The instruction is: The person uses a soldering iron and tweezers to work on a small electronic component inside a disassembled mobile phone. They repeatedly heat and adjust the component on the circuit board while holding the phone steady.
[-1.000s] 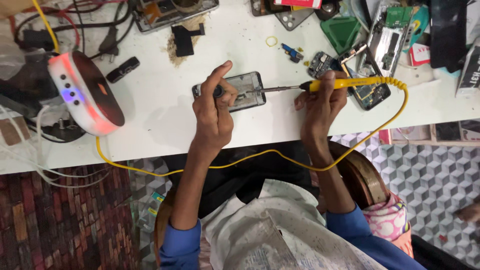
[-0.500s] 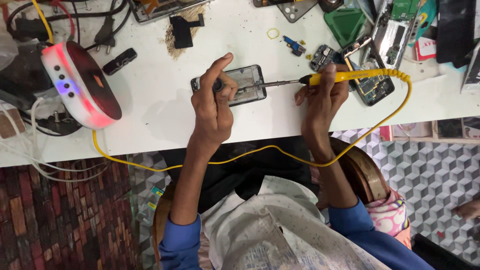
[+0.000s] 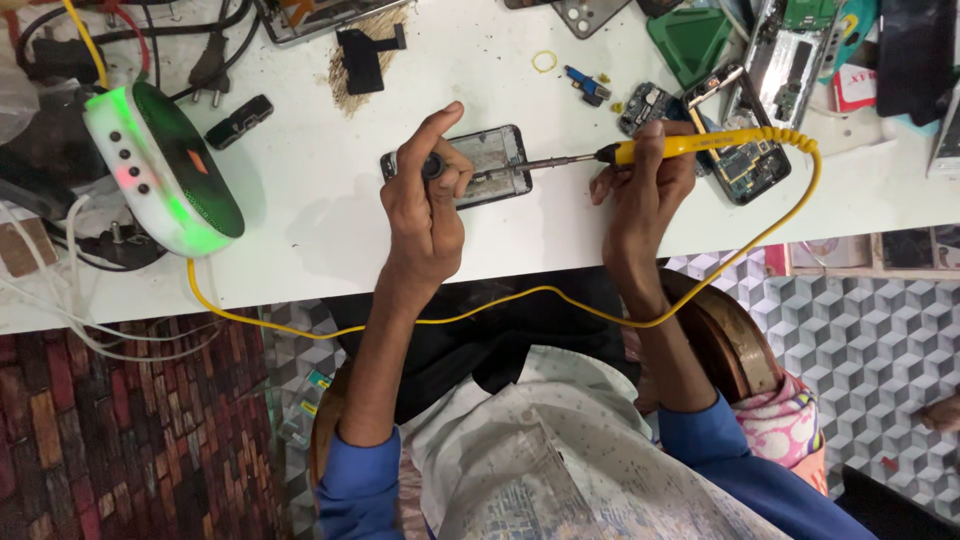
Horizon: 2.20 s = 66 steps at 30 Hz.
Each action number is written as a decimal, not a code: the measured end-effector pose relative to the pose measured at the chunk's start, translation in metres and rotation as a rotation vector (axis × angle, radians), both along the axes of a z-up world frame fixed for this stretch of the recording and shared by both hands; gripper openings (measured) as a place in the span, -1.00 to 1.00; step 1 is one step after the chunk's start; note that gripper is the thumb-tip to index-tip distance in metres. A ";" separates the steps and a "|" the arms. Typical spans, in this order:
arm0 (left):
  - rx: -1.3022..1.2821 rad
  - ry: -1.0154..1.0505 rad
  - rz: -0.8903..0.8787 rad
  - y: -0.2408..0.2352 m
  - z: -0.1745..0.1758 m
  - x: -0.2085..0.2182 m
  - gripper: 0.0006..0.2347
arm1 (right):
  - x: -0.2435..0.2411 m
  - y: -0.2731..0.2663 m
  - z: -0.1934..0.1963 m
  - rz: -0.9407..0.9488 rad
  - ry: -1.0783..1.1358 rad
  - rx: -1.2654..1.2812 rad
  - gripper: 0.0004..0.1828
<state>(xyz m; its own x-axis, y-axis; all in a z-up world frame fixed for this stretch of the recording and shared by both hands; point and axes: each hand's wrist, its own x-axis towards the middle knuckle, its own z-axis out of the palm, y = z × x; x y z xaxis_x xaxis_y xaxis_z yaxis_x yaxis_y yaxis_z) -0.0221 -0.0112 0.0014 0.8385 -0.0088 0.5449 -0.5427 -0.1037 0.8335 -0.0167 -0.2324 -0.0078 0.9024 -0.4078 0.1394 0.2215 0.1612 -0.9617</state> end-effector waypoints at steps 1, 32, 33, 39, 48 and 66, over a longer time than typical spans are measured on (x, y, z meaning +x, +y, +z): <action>0.003 -0.006 0.000 0.000 0.000 0.000 -0.65 | 0.000 0.000 0.000 -0.001 -0.001 -0.007 -0.74; 0.039 -0.055 -0.015 0.003 0.004 -0.002 -0.68 | -0.022 0.041 0.114 0.002 -0.566 -1.481 -0.94; 0.043 -0.056 -0.014 0.003 0.005 -0.002 -0.68 | -0.023 0.046 0.119 0.000 -0.609 -1.532 -0.95; 0.025 -0.050 -0.022 0.006 0.011 -0.004 -0.71 | -0.018 0.065 0.126 0.283 -0.233 -1.292 -0.88; 0.005 0.025 -0.067 0.007 0.008 -0.005 -0.64 | -0.006 0.060 0.136 0.263 -0.619 -1.474 -0.88; -0.025 -0.038 -0.022 0.005 0.001 -0.002 -0.72 | -0.011 0.056 0.115 0.142 -0.500 -1.411 -0.78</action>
